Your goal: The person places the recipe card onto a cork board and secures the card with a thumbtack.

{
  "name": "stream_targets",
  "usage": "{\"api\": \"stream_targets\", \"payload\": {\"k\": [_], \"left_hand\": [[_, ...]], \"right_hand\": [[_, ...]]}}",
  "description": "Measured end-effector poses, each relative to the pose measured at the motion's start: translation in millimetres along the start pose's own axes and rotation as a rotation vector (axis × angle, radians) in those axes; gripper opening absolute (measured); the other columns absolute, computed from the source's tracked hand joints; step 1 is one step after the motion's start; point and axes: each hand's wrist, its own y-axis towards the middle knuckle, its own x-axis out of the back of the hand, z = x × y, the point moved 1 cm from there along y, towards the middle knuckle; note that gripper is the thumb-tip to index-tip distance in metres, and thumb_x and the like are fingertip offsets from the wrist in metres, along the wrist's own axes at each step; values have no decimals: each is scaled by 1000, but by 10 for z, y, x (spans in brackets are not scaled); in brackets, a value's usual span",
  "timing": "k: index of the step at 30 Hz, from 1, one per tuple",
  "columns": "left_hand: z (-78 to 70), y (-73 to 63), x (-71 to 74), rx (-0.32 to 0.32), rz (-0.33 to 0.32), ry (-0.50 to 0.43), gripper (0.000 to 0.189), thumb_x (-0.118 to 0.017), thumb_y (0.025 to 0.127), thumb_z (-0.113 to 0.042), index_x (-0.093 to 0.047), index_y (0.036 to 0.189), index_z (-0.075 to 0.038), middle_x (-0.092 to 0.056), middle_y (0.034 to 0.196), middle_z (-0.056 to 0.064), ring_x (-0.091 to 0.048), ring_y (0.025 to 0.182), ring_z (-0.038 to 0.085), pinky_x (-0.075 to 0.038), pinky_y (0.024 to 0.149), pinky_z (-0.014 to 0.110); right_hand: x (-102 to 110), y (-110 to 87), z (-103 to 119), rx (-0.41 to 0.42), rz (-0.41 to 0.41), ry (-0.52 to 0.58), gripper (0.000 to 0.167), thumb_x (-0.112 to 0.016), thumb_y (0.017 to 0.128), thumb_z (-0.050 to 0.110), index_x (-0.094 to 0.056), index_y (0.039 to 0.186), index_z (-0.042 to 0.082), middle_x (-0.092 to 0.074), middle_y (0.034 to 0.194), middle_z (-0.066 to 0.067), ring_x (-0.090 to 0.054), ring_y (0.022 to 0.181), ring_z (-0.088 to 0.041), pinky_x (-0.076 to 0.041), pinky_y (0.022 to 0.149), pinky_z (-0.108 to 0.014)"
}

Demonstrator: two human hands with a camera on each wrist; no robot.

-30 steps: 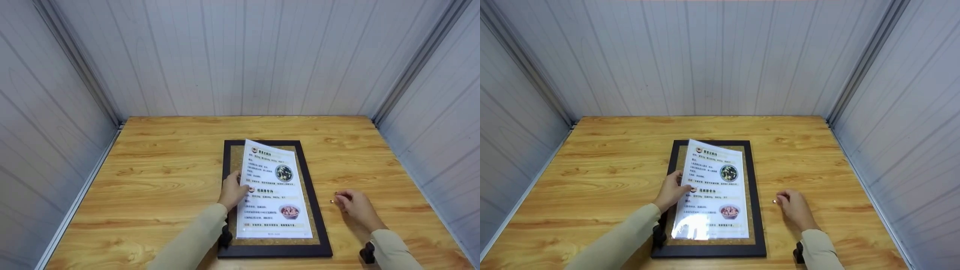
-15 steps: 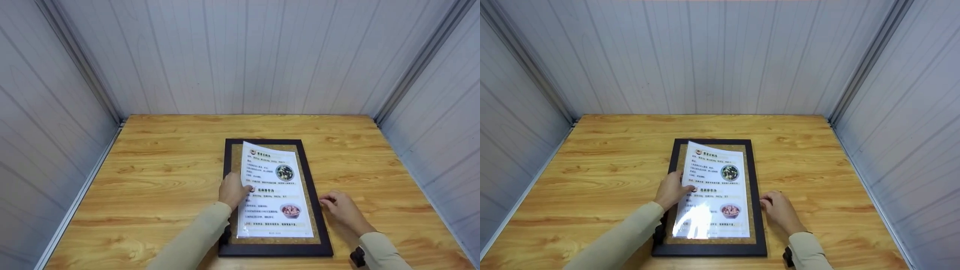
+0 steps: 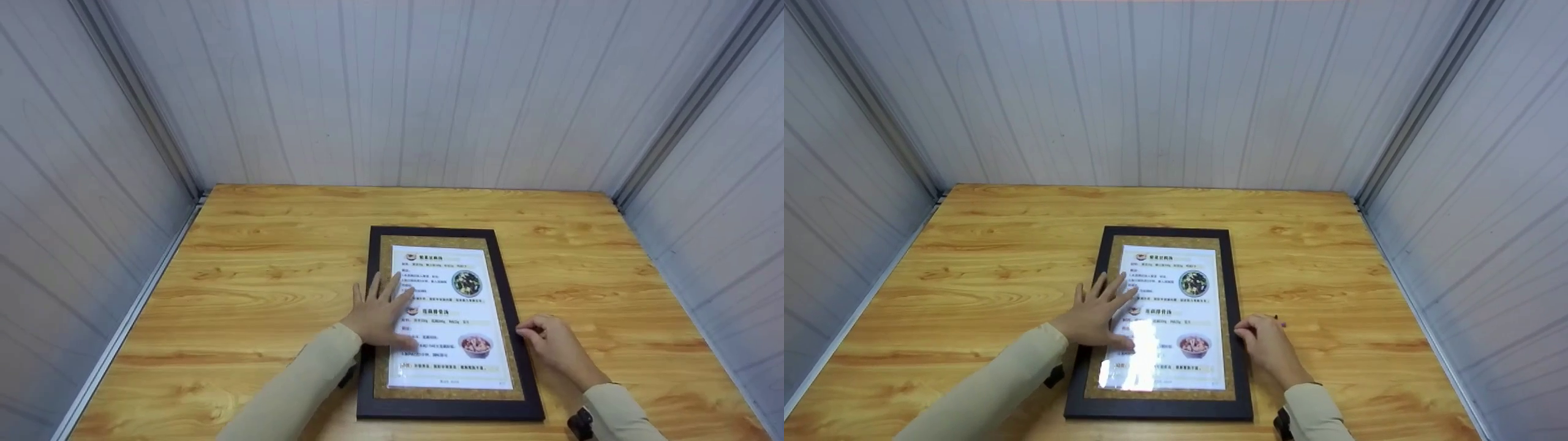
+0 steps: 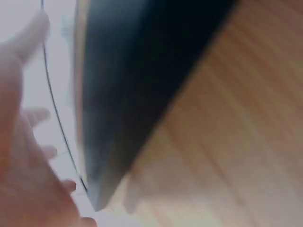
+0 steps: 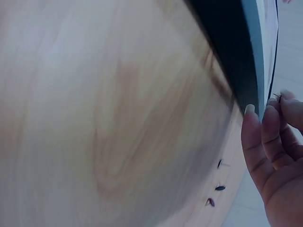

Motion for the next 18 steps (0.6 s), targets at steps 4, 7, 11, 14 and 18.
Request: {"api": "stream_targets", "payload": {"k": [4,7,11,14,18], "left_hand": [[39,-39,-37,-51,95,-30,117,-61,70,-84,-15,161,-27,4,166,11,11,146,47,5,102,78],[37,-50,-68,-55,116,-8,117,-58,70,-86,-13,161,-28,5,166,10,13,146,46,5,103,77],[29,-57,-89,-47,125,18,116,-56,70,-88,-13,161,-29,6,166,8,14,146,44,5,103,76],[29,-58,-103,-44,121,20,117,-55,70,-88,-13,161,-29,5,166,8,14,146,43,5,103,76],[36,-52,-128,-41,116,23,117,-53,69,-91,-12,161,-30,5,166,8,14,146,43,6,103,76]], "right_hand": [[-58,6,92,-28,18,15,9,-66,94,4,-74,92,7,-69,91,-2,-59,76,-14,-50,65,-28],[-102,8,155,-15,23,38,9,-68,94,4,-74,91,9,-69,89,0,-58,73,-13,-49,62,-27],[-171,-7,211,52,62,93,8,-69,93,3,-74,90,8,-68,87,1,-57,72,-12,-49,60,-25],[-215,-22,224,101,106,113,7,-69,92,4,-74,88,7,-67,86,1,-55,72,-10,-49,61,-24],[-240,-30,230,126,154,100,8,-70,92,6,-74,86,8,-66,83,4,-53,71,-8,-47,61,-24]]}}
